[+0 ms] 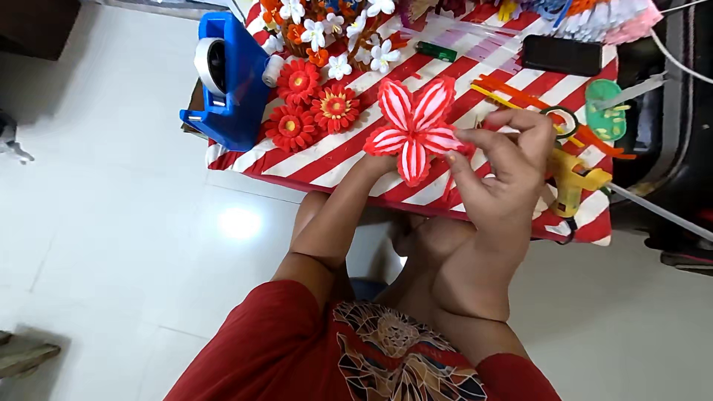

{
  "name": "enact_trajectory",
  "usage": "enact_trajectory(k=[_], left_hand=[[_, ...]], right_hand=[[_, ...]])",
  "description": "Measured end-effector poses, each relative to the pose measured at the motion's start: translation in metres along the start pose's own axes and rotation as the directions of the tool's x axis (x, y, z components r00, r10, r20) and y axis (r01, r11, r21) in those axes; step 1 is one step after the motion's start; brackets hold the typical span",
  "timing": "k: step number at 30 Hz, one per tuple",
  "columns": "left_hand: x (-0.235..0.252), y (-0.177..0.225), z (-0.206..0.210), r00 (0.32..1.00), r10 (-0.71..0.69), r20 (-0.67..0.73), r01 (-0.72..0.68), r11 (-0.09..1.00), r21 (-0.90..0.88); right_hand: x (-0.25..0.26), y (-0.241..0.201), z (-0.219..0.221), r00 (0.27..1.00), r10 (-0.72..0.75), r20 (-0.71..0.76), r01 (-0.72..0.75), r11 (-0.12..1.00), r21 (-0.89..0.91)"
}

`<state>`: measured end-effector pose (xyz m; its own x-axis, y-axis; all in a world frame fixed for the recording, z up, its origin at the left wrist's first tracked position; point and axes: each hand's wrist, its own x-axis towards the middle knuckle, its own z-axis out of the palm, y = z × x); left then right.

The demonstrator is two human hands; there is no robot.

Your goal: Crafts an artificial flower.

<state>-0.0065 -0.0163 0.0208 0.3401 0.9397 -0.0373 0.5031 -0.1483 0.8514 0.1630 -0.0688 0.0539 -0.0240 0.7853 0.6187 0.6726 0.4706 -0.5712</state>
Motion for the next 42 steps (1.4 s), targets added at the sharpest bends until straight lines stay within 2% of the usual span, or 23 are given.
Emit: enact_trajectory(k=[2,6,8,11,14,16,18,22,24,26,28,31,32,33,34,35,37,39,40,42], left_hand=[[-0.003,0.009,-0.003,0.997,-0.042,0.058,0.042,0.999,0.004],[-0.003,-0.009,0.004,0.992,0.1,0.079,-0.097,0.994,-0.041],[-0.002,-0.012,0.004,0.987,0.092,0.13,-0.082,0.993,-0.08],[-0.002,-0.011,0.004,0.985,0.115,0.127,-0.094,0.982,-0.163],[-0.004,-0.014,0.004,0.987,0.063,0.145,-0.036,0.984,-0.177],[-0.005,-0.008,0.002,0.987,0.042,0.157,-0.018,0.988,-0.151],[-0.004,-0.008,0.002,0.987,0.082,0.14,-0.06,0.986,-0.156],[-0.001,-0.006,0.004,0.979,0.202,0.03,-0.189,0.95,-0.247],[0.012,-0.013,0.017,0.952,0.278,-0.131,-0.305,0.906,-0.293],[0.032,-0.036,0.042,0.889,0.29,-0.354,-0.402,0.865,-0.301],[0.04,-0.044,0.05,0.854,0.222,-0.47,-0.388,0.874,-0.293],[0.032,-0.027,0.041,0.858,0.07,-0.508,-0.279,0.895,-0.347],[0.029,-0.021,0.037,0.863,0.051,-0.502,-0.224,0.93,-0.291],[0.028,-0.021,0.036,0.846,0.099,-0.524,-0.198,0.971,-0.137],[0.034,-0.031,0.041,0.823,0.17,-0.541,-0.187,0.982,0.025],[0.04,-0.041,0.047,0.826,0.177,-0.535,-0.151,0.984,0.091],[0.046,-0.05,0.051,0.85,0.103,-0.516,-0.117,0.993,0.005],[0.045,-0.05,0.052,0.827,0.117,-0.55,-0.228,0.964,-0.137],[0.043,-0.047,0.051,0.804,0.164,-0.571,-0.297,0.944,-0.146],[0.036,-0.035,0.043,0.732,0.329,-0.596,-0.427,0.904,-0.025]], right_hand=[[0.001,0.0,0.002,0.999,-0.007,0.051,0.008,0.999,-0.032],[0.001,0.002,0.008,0.995,-0.008,0.1,0.009,1.0,-0.01],[0.002,0.005,0.009,0.994,-0.009,0.109,0.01,1.0,-0.005],[0.003,0.007,0.01,0.991,-0.017,0.132,0.019,1.0,-0.013],[0.004,0.005,0.009,0.988,0.024,0.152,-0.02,0.999,-0.029],[0.005,0.006,0.007,0.994,0.051,0.099,-0.048,0.998,-0.031],[0.004,0.013,0.005,0.997,0.069,-0.034,-0.07,0.997,-0.015],[0.002,0.035,-0.005,0.928,0.096,-0.36,-0.046,0.988,0.146],[0.001,0.038,-0.008,0.895,0.119,-0.43,-0.025,0.976,0.217],[0.001,0.037,-0.008,0.901,0.111,-0.418,-0.011,0.972,0.233],[0.001,0.03,-0.003,0.945,0.07,-0.32,-0.011,0.983,0.184],[0.001,0.004,0.013,0.987,0.021,-0.162,-0.008,0.996,0.084],[0.0,-0.004,0.022,0.992,0.016,-0.127,-0.012,0.999,0.034],[-0.001,-0.012,0.031,0.995,0.022,-0.097,-0.025,0.999,-0.029],[-0.002,-0.02,0.04,0.997,0.043,-0.071,-0.05,0.994,-0.099],[-0.004,-0.027,0.048,0.996,0.077,-0.053,-0.085,0.982,-0.17],[-0.006,-0.036,0.062,0.99,0.135,-0.048,-0.143,0.952,-0.271],[-0.007,-0.036,0.069,0.987,0.141,-0.073,-0.157,0.942,-0.298],[-0.007,-0.033,0.07,0.988,0.123,-0.091,-0.145,0.946,-0.289],[-0.004,-0.024,0.067,0.99,0.057,-0.129,-0.088,0.963,-0.253]])
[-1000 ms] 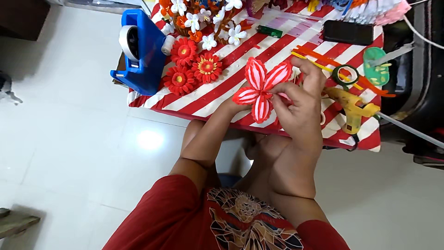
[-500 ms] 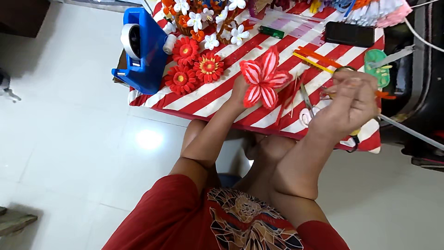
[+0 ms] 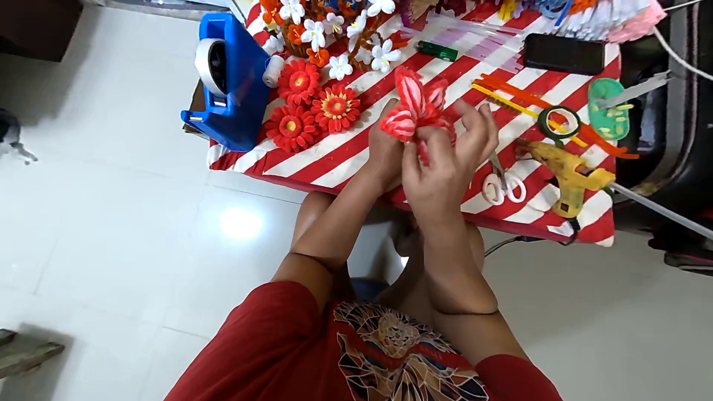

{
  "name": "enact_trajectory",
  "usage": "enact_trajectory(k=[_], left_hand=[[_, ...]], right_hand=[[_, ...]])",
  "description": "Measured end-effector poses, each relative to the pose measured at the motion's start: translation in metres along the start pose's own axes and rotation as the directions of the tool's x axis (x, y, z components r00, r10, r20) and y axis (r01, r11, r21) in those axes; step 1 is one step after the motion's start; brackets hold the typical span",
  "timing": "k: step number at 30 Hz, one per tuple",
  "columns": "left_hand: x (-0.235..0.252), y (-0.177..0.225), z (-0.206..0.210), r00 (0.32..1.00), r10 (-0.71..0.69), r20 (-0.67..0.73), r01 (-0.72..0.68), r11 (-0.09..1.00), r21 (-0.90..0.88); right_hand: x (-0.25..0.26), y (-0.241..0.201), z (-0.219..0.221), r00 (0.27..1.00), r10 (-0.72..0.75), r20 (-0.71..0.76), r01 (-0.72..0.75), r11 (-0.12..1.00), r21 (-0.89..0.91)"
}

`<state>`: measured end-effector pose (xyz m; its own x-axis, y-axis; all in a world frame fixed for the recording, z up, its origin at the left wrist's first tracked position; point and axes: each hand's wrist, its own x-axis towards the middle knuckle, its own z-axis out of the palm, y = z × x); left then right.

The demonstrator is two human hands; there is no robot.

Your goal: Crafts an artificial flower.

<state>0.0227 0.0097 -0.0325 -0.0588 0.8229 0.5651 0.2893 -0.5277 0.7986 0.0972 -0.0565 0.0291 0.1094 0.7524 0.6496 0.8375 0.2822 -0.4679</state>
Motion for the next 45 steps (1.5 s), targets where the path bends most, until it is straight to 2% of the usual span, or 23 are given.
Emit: enact_trajectory(k=[2,4,7,11,13,15,18,21,23,24,26,27,28,29,31,32,33,34,36,40,42,45], left_hand=[[0.005,0.013,-0.007,0.997,0.03,0.069,-0.031,0.999,0.009],[0.01,0.014,-0.01,0.972,-0.118,0.203,0.147,0.98,-0.134],[0.016,0.012,-0.015,0.874,-0.288,0.391,0.412,0.866,-0.284],[0.021,0.02,-0.015,0.756,-0.408,0.512,0.525,0.845,-0.101],[0.018,0.02,-0.014,0.736,-0.445,0.51,0.536,0.843,-0.038],[0.015,0.024,-0.016,0.761,-0.448,0.47,0.508,0.862,-0.001],[0.008,0.016,-0.019,0.865,-0.321,0.384,0.367,0.929,-0.05],[0.009,0.01,-0.016,0.931,-0.23,0.284,0.259,0.963,-0.071],[0.009,0.009,-0.015,0.958,-0.183,0.222,0.183,0.983,0.022],[0.011,0.012,-0.015,0.958,-0.205,0.203,0.197,0.979,0.058],[0.011,0.012,-0.014,0.947,-0.257,0.194,0.261,0.965,0.007],[0.009,0.012,-0.013,0.953,-0.239,0.185,0.242,0.97,0.002],[0.008,0.013,-0.013,0.956,-0.224,0.189,0.219,0.975,0.046],[0.009,0.016,-0.014,0.953,-0.219,0.208,0.197,0.973,0.124],[0.01,0.021,-0.015,0.943,-0.24,0.23,0.175,0.947,0.27],[0.007,0.019,-0.014,0.955,-0.216,0.203,0.154,0.947,0.282],[0.006,0.019,-0.014,0.963,-0.198,0.185,0.141,0.949,0.282],[0.005,0.018,-0.015,0.968,-0.18,0.177,0.126,0.952,0.28],[0.002,0.018,-0.017,0.977,-0.127,0.173,0.075,0.958,0.276],[-0.002,0.014,-0.017,0.986,0.001,0.166,-0.05,0.956,0.29],[-0.004,0.013,-0.019,0.974,-0.02,0.226,-0.053,0.949,0.311],[-0.006,0.012,-0.022,0.946,-0.092,0.312,0.0,0.959,0.282]], right_hand=[[0.006,0.013,-0.001,0.996,-0.078,-0.049,0.08,0.996,0.036],[0.011,0.027,-0.002,0.988,-0.136,-0.068,0.142,0.986,0.086],[0.014,0.042,-0.003,0.979,-0.191,-0.074,0.2,0.967,0.159],[0.014,0.051,0.003,0.965,-0.25,-0.075,0.261,0.938,0.229],[0.014,0.053,0.008,0.963,-0.262,-0.068,0.271,0.927,0.26],[0.014,0.051,0.008,0.959,-0.278,-0.054,0.282,0.915,0.289],[0.014,0.038,-0.008,0.953,-0.299,0.048,0.26,0.889,0.377],[0.012,0.024,-0.038,0.924,-0.352,0.147,0.218,0.802,0.556],[0.004,0.02,-0.061,0.88,-0.438,0.181,0.163,0.638,0.753],[0.0,0.019,-0.071,0.846,-0.5,0.185,0.118,0.514,0.849],[-0.001,0.025,-0.081,0.755,-0.626,0.195,0.005,0.302,0.953],[0.001,0.029,-0.081,0.735,-0.642,0.217,-0.027,0.293,0.956],[0.002,0.033,-0.08,0.761,-0.597,0.254,-0.027,0.362,0.932],[0.005,0.038,-0.076,0.805,-0.512,0.299,-0.02,0.481,0.877],[0.012,0.046,-0.066,0.887,-0.261,0.38,-0.067,0.742,0.667],[0.015,0.049,-0.059,0.901,-0.127,0.414,-0.137,0.823,0.552],[0.017,0.053,-0.052,0.9,-0.013,0.436,-0.216,0.856,0.47],[0.018,0.057,-0.046,0.892,0.063,0.448,-0.275,0.862,0.426],[0.018,0.063,-0.036,0.877,0.135,0.462,-0.37,0.803,0.468],[0.017,0.061,-0.015,0.879,0.152,0.452,-0.444,0.61,0.657],[0.016,0.057,-0.006,0.883,0.167,0.438,-0.456,0.523,0.719],[0.016,0.053,-0.002,0.877,0.212,0.431,-0.478,0.459,0.749]])
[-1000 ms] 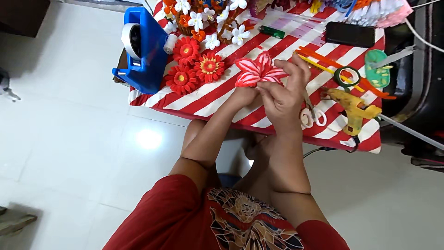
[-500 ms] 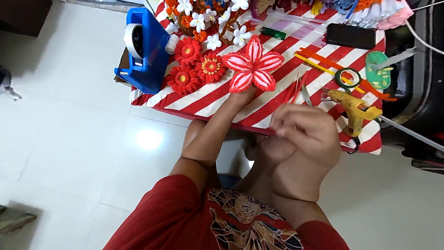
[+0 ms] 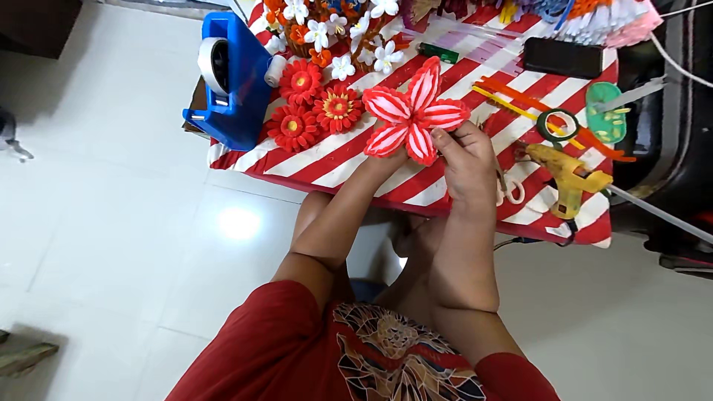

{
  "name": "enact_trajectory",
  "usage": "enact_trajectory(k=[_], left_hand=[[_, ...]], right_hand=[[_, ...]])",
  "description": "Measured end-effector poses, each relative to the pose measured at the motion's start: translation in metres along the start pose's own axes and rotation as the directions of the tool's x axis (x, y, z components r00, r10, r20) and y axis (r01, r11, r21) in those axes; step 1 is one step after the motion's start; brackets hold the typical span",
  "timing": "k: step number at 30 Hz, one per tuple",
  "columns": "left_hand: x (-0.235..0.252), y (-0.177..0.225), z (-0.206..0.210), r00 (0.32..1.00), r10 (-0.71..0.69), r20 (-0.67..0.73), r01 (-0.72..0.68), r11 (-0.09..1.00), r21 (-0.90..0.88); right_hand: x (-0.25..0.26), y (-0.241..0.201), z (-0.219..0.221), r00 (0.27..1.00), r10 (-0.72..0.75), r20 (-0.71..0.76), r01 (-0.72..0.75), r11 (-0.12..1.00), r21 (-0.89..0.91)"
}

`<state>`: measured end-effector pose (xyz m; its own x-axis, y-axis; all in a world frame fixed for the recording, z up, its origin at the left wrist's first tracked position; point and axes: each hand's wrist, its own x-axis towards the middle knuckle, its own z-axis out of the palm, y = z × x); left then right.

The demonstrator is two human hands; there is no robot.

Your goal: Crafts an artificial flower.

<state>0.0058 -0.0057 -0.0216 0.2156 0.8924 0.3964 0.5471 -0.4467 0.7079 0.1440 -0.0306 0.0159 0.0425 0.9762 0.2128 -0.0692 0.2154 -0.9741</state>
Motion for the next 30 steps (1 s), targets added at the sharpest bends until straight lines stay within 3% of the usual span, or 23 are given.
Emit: enact_trajectory(k=[3,5,9,13,15,18,20,21,24,27,30], left_hand=[[0.001,0.003,-0.001,1.0,-0.004,0.004,0.004,0.997,0.072],[0.003,0.003,0.001,0.996,0.037,-0.085,-0.027,0.992,0.12],[0.005,0.006,-0.006,0.998,0.059,-0.032,-0.052,0.979,0.198],[0.006,0.009,-0.021,0.99,0.004,0.14,0.025,0.979,-0.204],[0.006,0.006,-0.023,0.981,0.034,0.193,0.073,0.852,-0.518],[0.005,0.01,-0.028,0.925,0.038,0.378,0.272,0.63,-0.727],[0.005,0.013,-0.027,0.883,-0.06,0.466,0.444,0.429,-0.787],[0.003,0.006,-0.02,0.885,-0.051,0.464,0.447,0.375,-0.812],[-0.003,-0.028,0.006,0.891,0.135,0.433,0.359,0.374,-0.855],[0.002,0.015,-0.025,0.817,-0.05,0.574,0.557,0.325,-0.764],[0.003,0.018,-0.026,0.842,0.046,0.538,0.488,0.361,-0.795]], right_hand=[[0.0,0.0,-0.005,1.0,0.02,0.015,-0.02,1.0,0.017],[-0.001,-0.002,-0.013,0.998,0.017,0.053,-0.017,1.0,0.002],[-0.005,-0.011,-0.034,0.997,-0.06,0.055,0.056,0.996,0.069],[-0.003,-0.015,-0.049,0.972,-0.199,-0.121,0.219,0.958,0.184],[-0.001,-0.013,-0.053,0.95,-0.258,-0.175,0.288,0.942,0.174],[-0.002,-0.015,-0.059,0.93,-0.366,-0.035,0.367,0.929,0.045],[-0.006,-0.021,-0.057,0.916,-0.386,0.108,0.393,0.918,-0.048],[-0.007,-0.024,-0.056,0.912,-0.374,0.169,0.394,0.913,-0.102],[-0.011,-0.027,-0.051,0.901,-0.314,0.3,0.39,0.889,-0.239],[-0.012,-0.027,-0.049,0.907,-0.25,0.338,0.372,0.852,-0.369],[-0.011,-0.026,-0.048,0.911,-0.214,0.354,0.363,0.825,-0.434]])
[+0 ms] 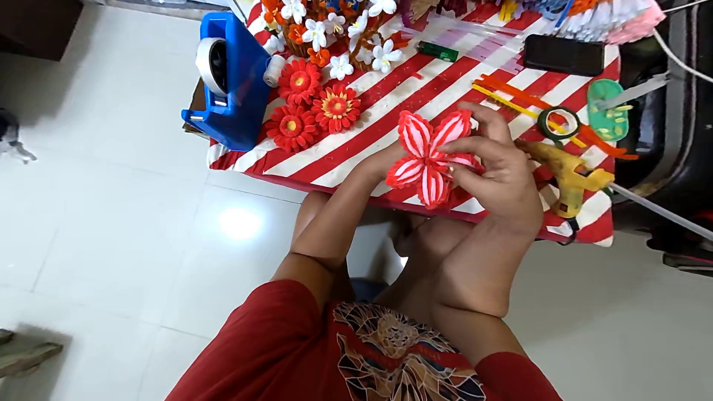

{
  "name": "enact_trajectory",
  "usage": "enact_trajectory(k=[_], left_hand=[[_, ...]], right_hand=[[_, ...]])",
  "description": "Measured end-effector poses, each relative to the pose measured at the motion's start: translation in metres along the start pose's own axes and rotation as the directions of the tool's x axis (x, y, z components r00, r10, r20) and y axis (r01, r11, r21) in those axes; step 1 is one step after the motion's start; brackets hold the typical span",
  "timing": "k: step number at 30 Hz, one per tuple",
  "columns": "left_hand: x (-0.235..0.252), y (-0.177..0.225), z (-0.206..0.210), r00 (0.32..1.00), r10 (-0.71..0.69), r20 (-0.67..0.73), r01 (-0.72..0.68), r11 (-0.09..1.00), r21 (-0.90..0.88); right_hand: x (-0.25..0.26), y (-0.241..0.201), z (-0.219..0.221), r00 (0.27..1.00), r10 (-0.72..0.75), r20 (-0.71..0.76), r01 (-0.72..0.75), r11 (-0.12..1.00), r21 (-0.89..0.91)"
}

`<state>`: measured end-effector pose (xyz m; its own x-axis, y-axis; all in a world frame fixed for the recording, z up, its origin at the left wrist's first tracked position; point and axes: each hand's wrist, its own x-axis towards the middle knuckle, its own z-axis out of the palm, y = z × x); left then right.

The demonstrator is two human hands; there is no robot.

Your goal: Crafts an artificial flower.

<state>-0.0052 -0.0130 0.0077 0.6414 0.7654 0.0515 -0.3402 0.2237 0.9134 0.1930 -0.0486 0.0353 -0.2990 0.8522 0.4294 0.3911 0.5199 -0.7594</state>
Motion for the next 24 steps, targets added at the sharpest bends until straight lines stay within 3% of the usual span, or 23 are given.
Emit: enact_trajectory(k=[6,9,13,16,18,20,24], left_hand=[[0.004,-0.017,-0.007,0.987,0.119,0.111,-0.137,0.975,0.174],[0.014,-0.044,-0.025,0.95,0.22,0.222,-0.261,0.949,0.176],[0.002,-0.012,-0.006,0.998,0.021,0.057,-0.024,0.998,0.057],[0.001,-0.011,-0.006,0.999,0.017,0.052,-0.019,0.999,0.047],[0.001,-0.01,-0.007,0.998,0.015,0.067,-0.019,0.999,0.049],[0.003,-0.01,-0.008,0.994,0.008,0.109,-0.013,0.999,0.049],[0.02,-0.044,-0.029,0.888,0.28,0.366,-0.392,0.877,0.279]], right_hand=[[0.002,-0.001,0.001,1.0,0.023,0.01,-0.023,1.0,0.001],[0.002,-0.001,0.001,1.0,0.014,-0.017,-0.013,0.999,0.03],[0.001,0.001,0.001,0.977,0.051,-0.208,-0.026,0.993,0.119],[0.003,0.012,-0.001,0.879,0.098,-0.467,-0.042,0.991,0.13],[0.002,0.017,-0.005,0.838,0.14,-0.528,-0.074,0.987,0.143],[0.001,0.019,-0.006,0.844,0.151,-0.514,-0.07,0.982,0.173],[-0.001,0.01,-0.003,0.96,0.144,-0.238,-0.089,0.969,0.229]])
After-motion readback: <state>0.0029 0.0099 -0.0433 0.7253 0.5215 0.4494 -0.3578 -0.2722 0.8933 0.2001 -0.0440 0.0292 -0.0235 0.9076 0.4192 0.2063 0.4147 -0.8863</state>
